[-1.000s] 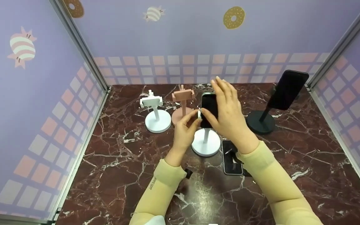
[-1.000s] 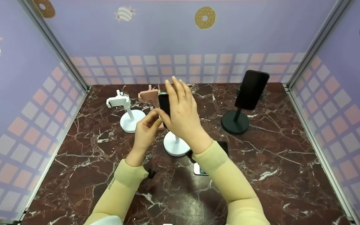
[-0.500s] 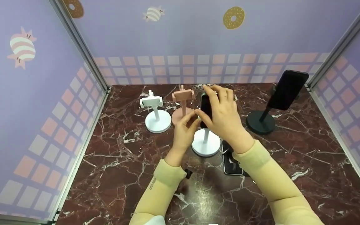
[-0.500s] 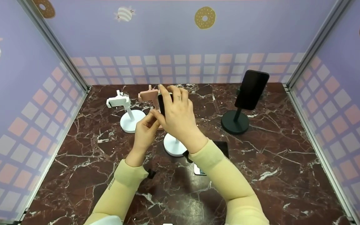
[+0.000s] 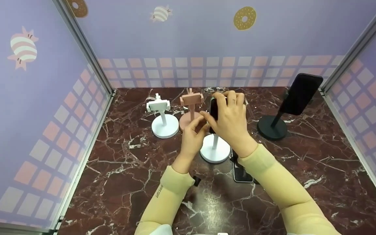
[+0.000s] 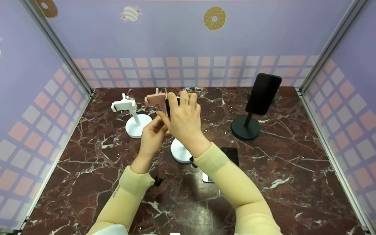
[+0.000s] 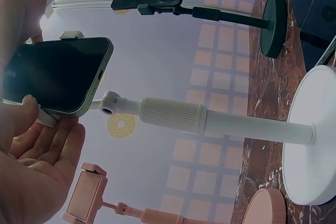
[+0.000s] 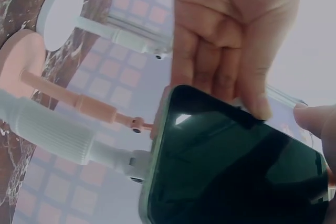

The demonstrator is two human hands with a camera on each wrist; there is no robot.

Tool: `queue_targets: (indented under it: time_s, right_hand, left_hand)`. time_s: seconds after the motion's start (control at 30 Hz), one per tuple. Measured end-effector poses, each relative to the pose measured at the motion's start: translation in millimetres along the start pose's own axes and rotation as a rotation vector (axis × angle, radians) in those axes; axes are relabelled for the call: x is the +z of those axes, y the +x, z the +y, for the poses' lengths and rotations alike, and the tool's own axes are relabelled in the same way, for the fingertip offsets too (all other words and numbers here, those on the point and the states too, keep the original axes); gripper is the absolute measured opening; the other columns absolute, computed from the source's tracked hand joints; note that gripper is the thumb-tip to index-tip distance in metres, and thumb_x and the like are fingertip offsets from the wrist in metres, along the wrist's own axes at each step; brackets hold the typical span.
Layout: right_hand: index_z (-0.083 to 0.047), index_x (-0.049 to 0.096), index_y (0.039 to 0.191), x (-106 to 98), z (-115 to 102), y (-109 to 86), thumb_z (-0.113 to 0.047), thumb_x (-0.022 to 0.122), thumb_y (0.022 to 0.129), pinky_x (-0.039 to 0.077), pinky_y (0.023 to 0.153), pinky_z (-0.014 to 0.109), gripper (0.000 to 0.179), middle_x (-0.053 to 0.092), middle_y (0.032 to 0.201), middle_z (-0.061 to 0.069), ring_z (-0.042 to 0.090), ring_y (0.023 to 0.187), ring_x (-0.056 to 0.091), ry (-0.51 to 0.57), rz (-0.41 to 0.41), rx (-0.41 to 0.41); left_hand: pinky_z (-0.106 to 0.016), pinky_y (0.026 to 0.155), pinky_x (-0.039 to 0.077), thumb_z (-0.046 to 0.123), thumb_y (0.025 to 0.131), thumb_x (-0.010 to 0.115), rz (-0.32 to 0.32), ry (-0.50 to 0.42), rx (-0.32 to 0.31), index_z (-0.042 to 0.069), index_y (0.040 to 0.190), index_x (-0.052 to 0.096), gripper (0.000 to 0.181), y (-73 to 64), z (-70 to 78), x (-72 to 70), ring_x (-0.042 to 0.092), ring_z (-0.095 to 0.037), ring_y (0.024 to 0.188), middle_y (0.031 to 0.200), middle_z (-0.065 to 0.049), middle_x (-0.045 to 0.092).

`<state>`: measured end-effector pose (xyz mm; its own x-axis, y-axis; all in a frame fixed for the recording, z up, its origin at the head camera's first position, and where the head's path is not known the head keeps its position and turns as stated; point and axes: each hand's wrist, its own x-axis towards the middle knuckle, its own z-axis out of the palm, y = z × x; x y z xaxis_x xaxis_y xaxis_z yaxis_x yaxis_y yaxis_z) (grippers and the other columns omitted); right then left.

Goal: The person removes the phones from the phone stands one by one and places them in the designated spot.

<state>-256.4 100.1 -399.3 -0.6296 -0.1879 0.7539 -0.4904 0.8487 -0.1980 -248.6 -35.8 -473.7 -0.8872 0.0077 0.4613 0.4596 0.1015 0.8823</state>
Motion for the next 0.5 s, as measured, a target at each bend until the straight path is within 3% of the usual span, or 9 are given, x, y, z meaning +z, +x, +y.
queue_targets:
  time_s: [0.23,0.33,0.5]
  right_hand:
    - [-0.01,0.052,0.121,6.4,-1.0,0.5,-0.044,0.087,0.08,0.052,0.061,0.05,0.064,0.049,0.113,0.021,0.04,0.1,0.041,-0.067,0.066,-0.003]
    - [-0.009,0.052,0.12,7.2,-1.6,0.8,-0.039,0.087,0.081,0.053,0.06,0.05,0.061,0.049,0.113,0.021,0.04,0.1,0.041,-0.079,0.074,-0.001]
    - [-0.008,0.051,0.119,9.2,-1.1,1.0,-0.033,0.086,0.082,0.054,0.061,0.051,0.056,0.049,0.113,0.022,0.041,0.099,0.041,-0.084,0.089,-0.001]
  left_hand:
    - [-0.027,0.088,0.059,0.0,0.097,0.067,-0.004,-0.007,0.011,-0.013,0.121,0.066,0.027,1.9,-0.5,0.1,0.069,-0.031,0.1,0.114,-0.028,0.071]
    - [-0.023,0.083,0.057,0.0,0.096,0.068,-0.004,0.0,0.002,-0.013,0.123,0.066,0.03,3.3,-1.3,-0.4,0.068,-0.023,0.094,0.113,-0.028,0.071]
    - [-0.026,0.088,0.058,-0.002,0.096,0.068,-0.028,-0.028,0.001,-0.014,0.124,0.065,0.031,5.6,-1.0,-3.0,0.071,-0.033,0.102,0.117,-0.03,0.071]
